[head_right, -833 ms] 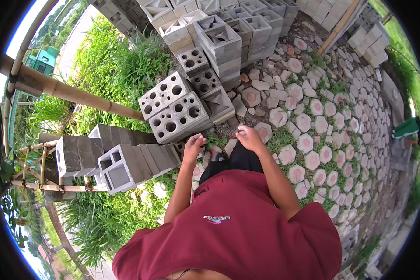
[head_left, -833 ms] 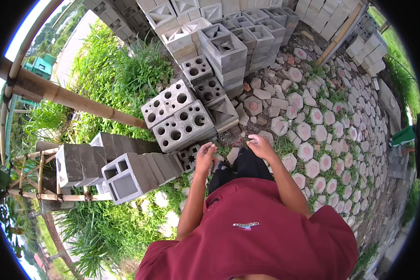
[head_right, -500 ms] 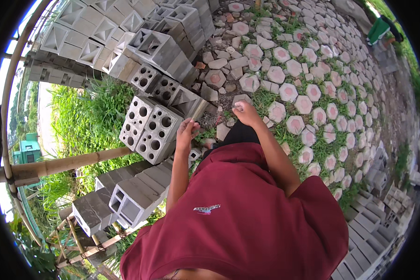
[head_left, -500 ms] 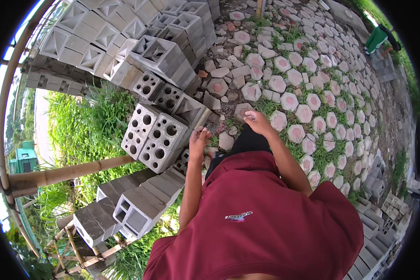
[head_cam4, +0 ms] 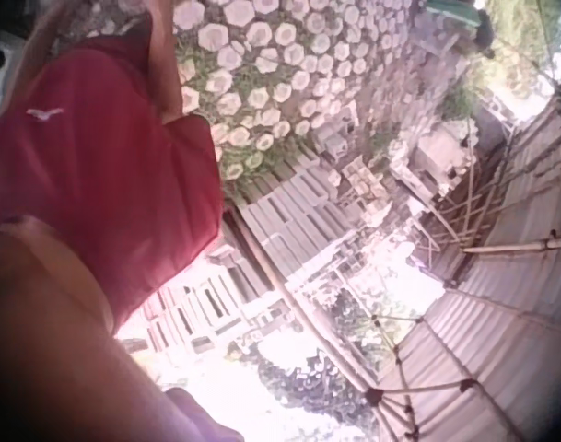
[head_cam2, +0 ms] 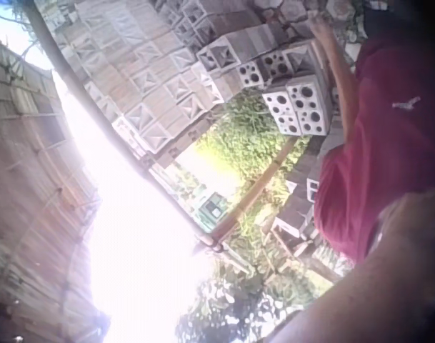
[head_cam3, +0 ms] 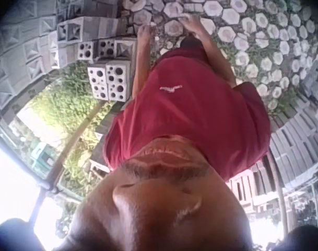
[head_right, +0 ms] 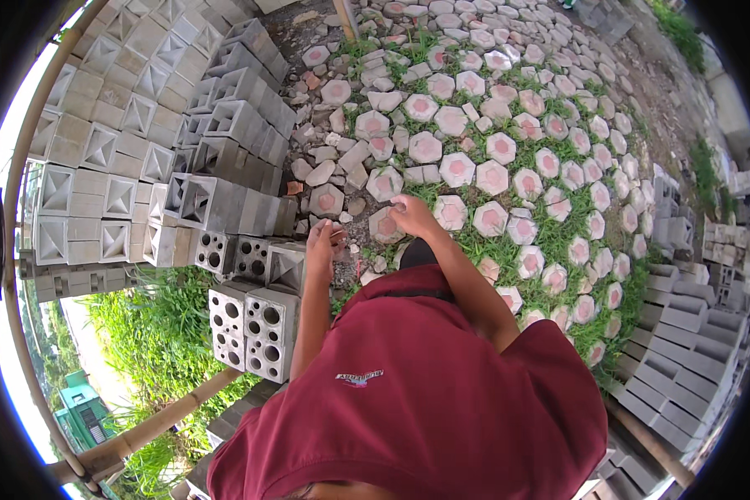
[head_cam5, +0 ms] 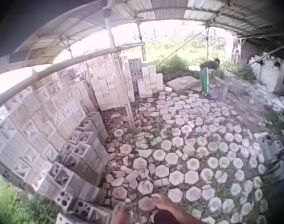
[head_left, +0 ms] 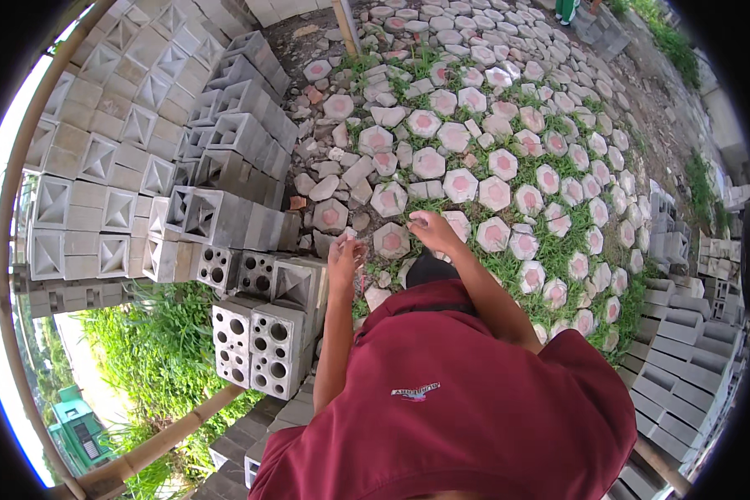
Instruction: The person picks up concrete blocks and stacks them on top of other concrete blocks in an outdoor area.
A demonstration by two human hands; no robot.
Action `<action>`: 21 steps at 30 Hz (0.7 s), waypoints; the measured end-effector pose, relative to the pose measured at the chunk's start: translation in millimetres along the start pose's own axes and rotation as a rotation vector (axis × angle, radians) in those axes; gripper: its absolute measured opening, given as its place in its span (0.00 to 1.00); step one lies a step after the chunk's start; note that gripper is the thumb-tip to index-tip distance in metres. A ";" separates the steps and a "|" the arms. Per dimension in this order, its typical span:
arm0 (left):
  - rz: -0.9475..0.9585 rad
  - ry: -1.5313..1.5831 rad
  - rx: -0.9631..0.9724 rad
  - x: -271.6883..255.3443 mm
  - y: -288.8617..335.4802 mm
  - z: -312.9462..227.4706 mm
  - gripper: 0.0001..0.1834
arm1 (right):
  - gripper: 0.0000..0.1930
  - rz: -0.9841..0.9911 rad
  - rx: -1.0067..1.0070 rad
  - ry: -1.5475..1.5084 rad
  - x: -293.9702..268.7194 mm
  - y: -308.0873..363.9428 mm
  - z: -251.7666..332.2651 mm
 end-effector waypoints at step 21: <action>0.345 -0.093 0.171 307.9 -185.6 -122.5 0.20 | 0.19 -0.462 0.127 -0.524 -238.6 -103.7 -42.8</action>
Point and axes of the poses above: each hand's wrist, its own y-axis away from the middle knuckle, its own x-axis out of the palm, z = x × y, the point moved 8 cm from there along -y, towards the middle knuckle, and after that the axes turned 9 degrees about -x, right-handed, at the moved point
